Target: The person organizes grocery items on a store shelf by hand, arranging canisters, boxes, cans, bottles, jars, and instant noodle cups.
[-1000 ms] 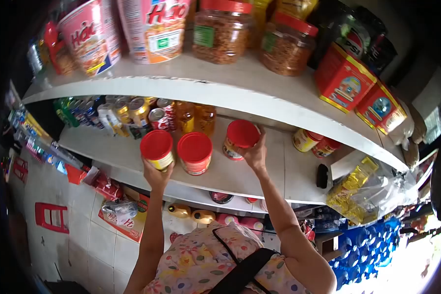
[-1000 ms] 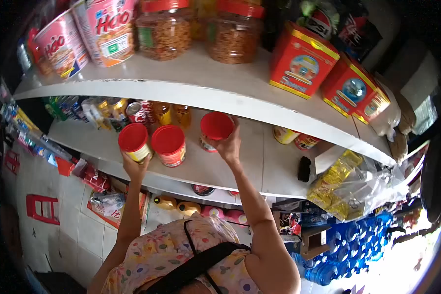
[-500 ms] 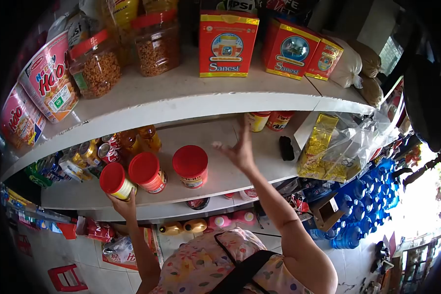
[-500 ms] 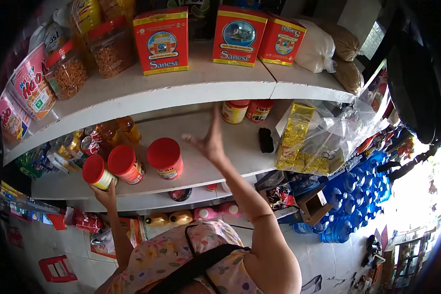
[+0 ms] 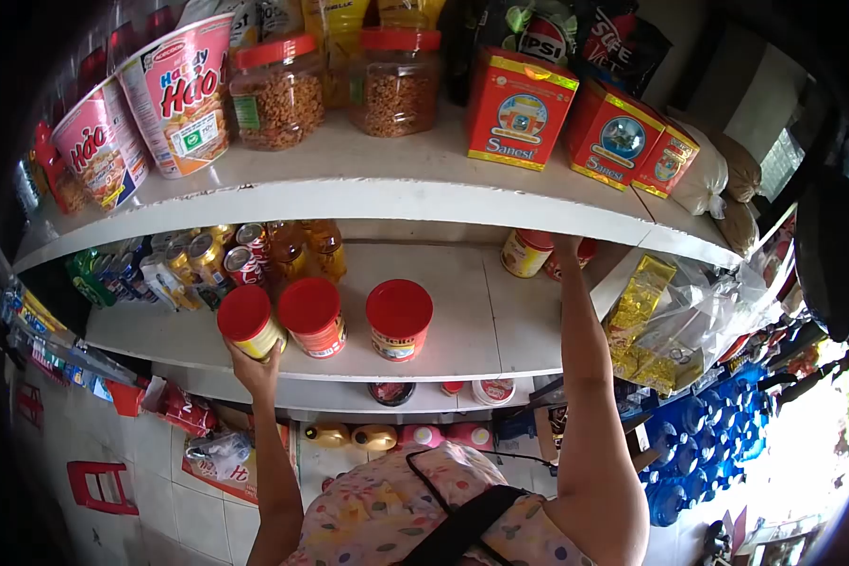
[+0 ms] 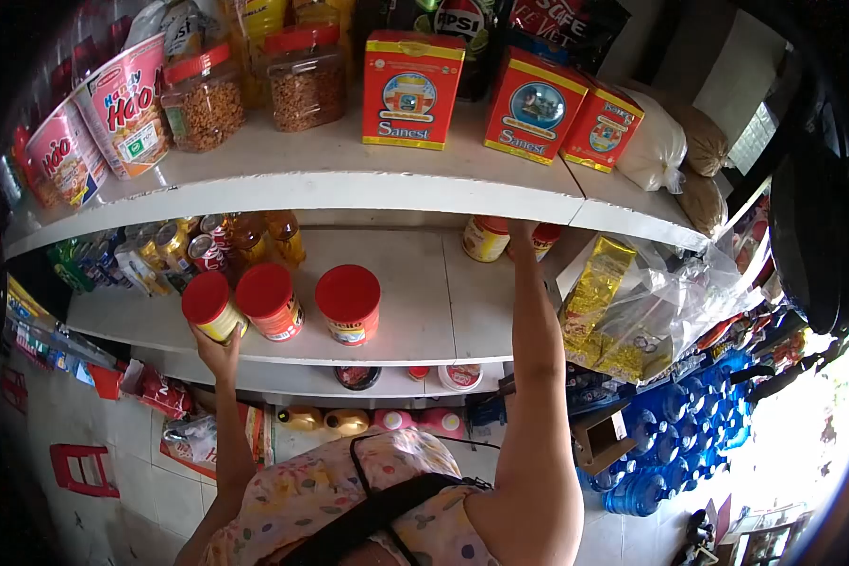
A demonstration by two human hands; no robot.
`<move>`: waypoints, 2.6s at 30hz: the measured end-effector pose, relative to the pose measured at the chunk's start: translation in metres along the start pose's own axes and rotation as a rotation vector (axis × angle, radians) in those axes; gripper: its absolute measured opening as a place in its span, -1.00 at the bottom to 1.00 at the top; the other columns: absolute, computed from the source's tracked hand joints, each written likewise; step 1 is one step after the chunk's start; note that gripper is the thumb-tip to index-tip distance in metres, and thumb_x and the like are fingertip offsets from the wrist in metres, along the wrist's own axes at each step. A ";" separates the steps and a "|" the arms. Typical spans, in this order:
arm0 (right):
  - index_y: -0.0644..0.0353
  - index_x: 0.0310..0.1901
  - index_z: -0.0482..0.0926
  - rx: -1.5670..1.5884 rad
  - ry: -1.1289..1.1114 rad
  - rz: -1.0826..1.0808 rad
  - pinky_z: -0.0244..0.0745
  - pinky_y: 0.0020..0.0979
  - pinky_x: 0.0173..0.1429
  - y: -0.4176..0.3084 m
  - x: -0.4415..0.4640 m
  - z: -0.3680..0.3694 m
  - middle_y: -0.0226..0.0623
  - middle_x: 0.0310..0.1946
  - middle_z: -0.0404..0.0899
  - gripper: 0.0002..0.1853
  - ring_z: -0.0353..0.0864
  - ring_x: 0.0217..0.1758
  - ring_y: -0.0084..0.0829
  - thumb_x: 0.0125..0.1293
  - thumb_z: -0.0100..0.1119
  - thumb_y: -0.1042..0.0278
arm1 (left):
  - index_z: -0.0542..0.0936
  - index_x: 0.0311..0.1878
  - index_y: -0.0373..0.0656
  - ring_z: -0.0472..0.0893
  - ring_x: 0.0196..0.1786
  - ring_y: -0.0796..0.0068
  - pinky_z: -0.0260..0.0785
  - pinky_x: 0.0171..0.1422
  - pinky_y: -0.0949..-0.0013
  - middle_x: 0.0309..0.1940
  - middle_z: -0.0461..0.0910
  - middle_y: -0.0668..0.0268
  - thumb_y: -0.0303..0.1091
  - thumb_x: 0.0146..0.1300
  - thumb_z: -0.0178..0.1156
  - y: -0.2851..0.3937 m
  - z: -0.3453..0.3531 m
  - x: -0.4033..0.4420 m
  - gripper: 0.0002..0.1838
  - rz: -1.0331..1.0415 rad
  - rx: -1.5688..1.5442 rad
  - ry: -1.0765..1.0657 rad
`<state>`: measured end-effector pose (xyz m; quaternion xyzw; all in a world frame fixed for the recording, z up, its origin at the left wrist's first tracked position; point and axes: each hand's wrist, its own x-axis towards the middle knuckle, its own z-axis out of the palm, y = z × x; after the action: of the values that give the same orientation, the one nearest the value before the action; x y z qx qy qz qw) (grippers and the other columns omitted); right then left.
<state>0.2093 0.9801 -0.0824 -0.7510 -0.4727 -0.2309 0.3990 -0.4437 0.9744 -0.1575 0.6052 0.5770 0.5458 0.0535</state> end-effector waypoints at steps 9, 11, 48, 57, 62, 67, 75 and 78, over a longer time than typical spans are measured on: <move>0.22 0.30 0.10 0.625 -0.071 0.125 0.40 -0.20 0.25 -0.152 -0.094 -0.149 -0.02 0.15 0.35 0.11 0.40 0.21 -0.12 -0.27 0.61 0.12 | 0.08 0.38 -0.32 0.47 0.13 -0.12 0.33 0.17 0.08 0.11 0.44 -0.13 -0.09 -0.14 0.48 -0.006 0.004 -0.002 0.08 0.012 0.000 0.025; 0.20 0.30 0.09 0.732 -0.180 0.131 0.45 -0.18 0.23 -0.160 -0.128 -0.149 0.00 0.15 0.33 0.11 0.41 0.21 -0.11 -0.27 0.61 0.07 | 0.08 0.37 -0.35 0.48 0.12 -0.12 0.33 0.16 0.07 0.09 0.45 -0.13 -0.07 -0.13 0.48 -0.006 0.004 -0.002 0.09 0.064 0.002 0.045; 0.02 0.35 0.08 -0.241 -0.039 0.327 0.31 -0.02 0.21 -0.092 -0.035 -0.013 0.16 0.14 0.33 0.10 0.34 0.18 0.10 -0.22 0.49 -0.16 | 0.17 0.32 -0.27 0.53 0.10 0.02 0.40 0.13 0.16 0.07 0.49 -0.01 -0.03 -0.25 0.51 0.007 -0.008 0.001 0.08 0.019 -0.017 0.050; 0.10 0.36 0.10 0.156 -0.144 0.125 0.38 -0.15 0.22 -0.121 -0.121 -0.120 -0.01 0.15 0.36 0.13 0.41 0.17 -0.06 -0.31 0.59 0.24 | 0.12 0.34 -0.36 0.51 0.09 -0.07 0.37 0.15 0.10 0.06 0.47 -0.11 -0.12 -0.22 0.53 -0.006 0.003 -0.001 0.10 0.030 -0.014 0.044; 0.09 0.39 0.05 0.191 -0.231 0.159 0.37 -0.10 0.24 -0.155 -0.156 -0.168 -0.03 0.14 0.36 0.17 0.41 0.18 -0.09 -0.31 0.59 0.26 | 0.06 0.37 -0.36 0.49 0.11 -0.11 0.35 0.15 0.07 0.09 0.44 -0.15 -0.05 -0.16 0.48 -0.017 0.006 -0.004 0.11 0.013 0.045 0.025; 0.11 0.44 -0.03 0.270 -0.618 0.186 0.38 -0.12 0.24 -0.154 -0.125 -0.208 0.02 0.24 0.26 0.25 0.35 0.27 -0.09 -0.30 0.60 0.19 | 0.09 0.38 -0.33 0.49 0.12 -0.05 0.32 0.18 0.09 0.11 0.45 -0.08 -0.14 -0.11 0.48 -0.018 0.008 -0.005 0.05 0.030 0.023 0.048; 0.17 -0.03 0.57 -0.358 -0.242 -0.161 0.42 -0.15 0.09 -0.064 -0.007 -0.122 -0.16 -0.10 0.60 -0.53 0.50 0.07 -0.09 0.04 0.33 0.10 | 0.07 0.38 -0.35 0.42 0.20 -0.12 0.28 0.25 0.06 0.19 0.36 -0.17 -0.10 -0.15 0.47 -0.025 0.011 -0.006 0.10 0.022 0.074 0.060; 0.17 -0.01 0.55 -0.323 -0.185 -0.225 0.42 -0.15 0.10 -0.074 -0.009 -0.114 -0.15 -0.09 0.59 -0.47 0.50 0.08 -0.09 -0.01 0.36 0.06 | 0.05 0.39 -0.37 0.38 0.25 -0.11 0.23 0.31 0.08 0.22 0.32 -0.17 -0.12 -0.19 0.48 -0.031 0.013 -0.007 0.13 -0.010 0.015 0.059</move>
<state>0.1428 0.8995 0.0044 -0.7658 -0.5448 -0.2768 0.2001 -0.4520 0.9865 -0.1881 0.5864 0.5854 0.5588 0.0347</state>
